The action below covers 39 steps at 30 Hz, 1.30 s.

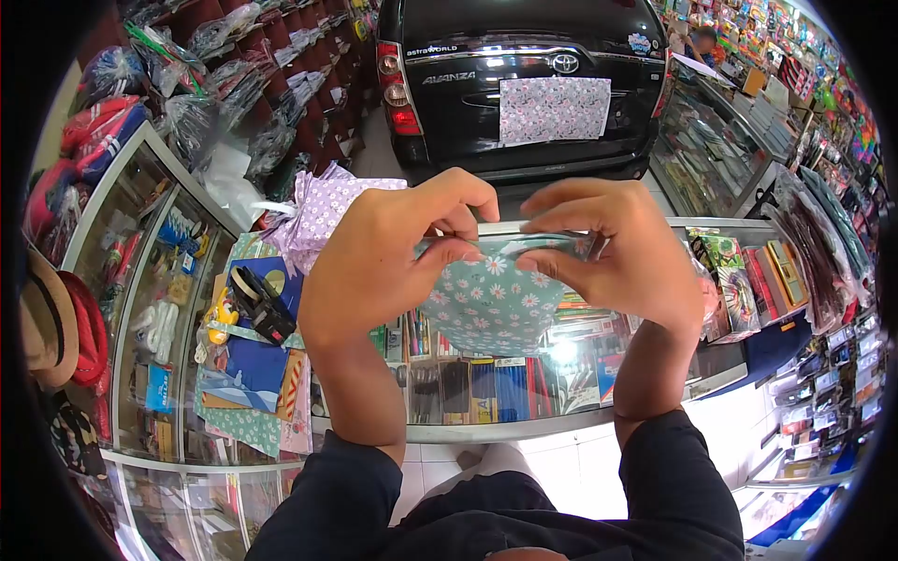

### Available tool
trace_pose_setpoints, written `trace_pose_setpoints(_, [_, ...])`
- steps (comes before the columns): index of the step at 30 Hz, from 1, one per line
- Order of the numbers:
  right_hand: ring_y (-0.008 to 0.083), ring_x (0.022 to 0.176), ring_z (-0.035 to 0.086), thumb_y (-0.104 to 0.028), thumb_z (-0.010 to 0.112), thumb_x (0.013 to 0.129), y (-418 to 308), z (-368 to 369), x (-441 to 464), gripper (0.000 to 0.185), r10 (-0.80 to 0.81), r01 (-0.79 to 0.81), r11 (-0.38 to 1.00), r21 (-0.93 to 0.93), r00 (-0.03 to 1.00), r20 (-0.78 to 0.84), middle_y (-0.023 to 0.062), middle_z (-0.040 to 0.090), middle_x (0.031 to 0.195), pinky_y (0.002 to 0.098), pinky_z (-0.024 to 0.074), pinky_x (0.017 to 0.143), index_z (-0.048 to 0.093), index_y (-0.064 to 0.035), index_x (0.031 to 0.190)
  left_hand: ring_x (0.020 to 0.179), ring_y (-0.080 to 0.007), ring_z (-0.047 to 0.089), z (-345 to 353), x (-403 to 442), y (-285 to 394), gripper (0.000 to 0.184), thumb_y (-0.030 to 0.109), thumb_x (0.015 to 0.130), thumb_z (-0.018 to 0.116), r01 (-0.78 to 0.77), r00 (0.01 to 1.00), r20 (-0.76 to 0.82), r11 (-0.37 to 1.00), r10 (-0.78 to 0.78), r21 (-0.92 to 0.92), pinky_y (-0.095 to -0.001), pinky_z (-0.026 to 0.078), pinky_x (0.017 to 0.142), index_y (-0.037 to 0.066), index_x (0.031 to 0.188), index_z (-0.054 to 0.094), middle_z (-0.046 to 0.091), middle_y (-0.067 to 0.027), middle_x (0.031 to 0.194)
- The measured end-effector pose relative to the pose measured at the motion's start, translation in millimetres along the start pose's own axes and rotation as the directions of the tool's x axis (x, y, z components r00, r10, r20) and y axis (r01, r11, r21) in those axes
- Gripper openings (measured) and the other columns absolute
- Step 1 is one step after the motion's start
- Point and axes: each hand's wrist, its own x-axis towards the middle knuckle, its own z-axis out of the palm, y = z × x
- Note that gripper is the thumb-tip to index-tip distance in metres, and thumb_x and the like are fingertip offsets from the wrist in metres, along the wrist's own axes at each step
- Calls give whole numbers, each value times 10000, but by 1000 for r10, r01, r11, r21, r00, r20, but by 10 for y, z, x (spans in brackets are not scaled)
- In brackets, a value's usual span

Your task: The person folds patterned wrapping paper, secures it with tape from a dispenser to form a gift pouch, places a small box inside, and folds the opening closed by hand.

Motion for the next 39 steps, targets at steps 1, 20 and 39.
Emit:
trace_pose_setpoints(1, [331, 715, 709, -122, 885, 742, 20, -14, -11, 204, -34, 36, 999, -31, 998, 55, 126, 773, 828, 361, 543, 661, 819, -37, 916, 749, -161, 713, -8, -6, 21, 285, -79, 775, 802, 34, 999, 25, 999, -34, 20, -286, 544, 694, -7, 1025, 686, 720, -88, 814])
trace_pose_setpoints(20, [310, 692, 706, -109, 836, 764, -40, -3, -39, 47, 58, -53, 986, 158, 998, -27, 104, 756, 774, 374, 521, 640, 821, -108, 808, 650, -301, 569, 9, -6, 37, 145, 126, 858, 783, -122, 964, 256, 977, 75, 172, -394, 430, 580, -15, 884, 759, 591, -125, 750])
trace_pose_setpoints(39, [125, 661, 664, -207, 921, 779, 112, -166, 51, 330, 106, -182, 945, 273, 957, 271, 113, 781, 859, 292, 508, 583, 804, -17, 1023, 635, -313, 536, -117, -25, -63, 199, 101, 901, 752, -60, 972, 235, 984, 20, 168, -395, 416, 583, -57, 848, 644, 561, -139, 739])
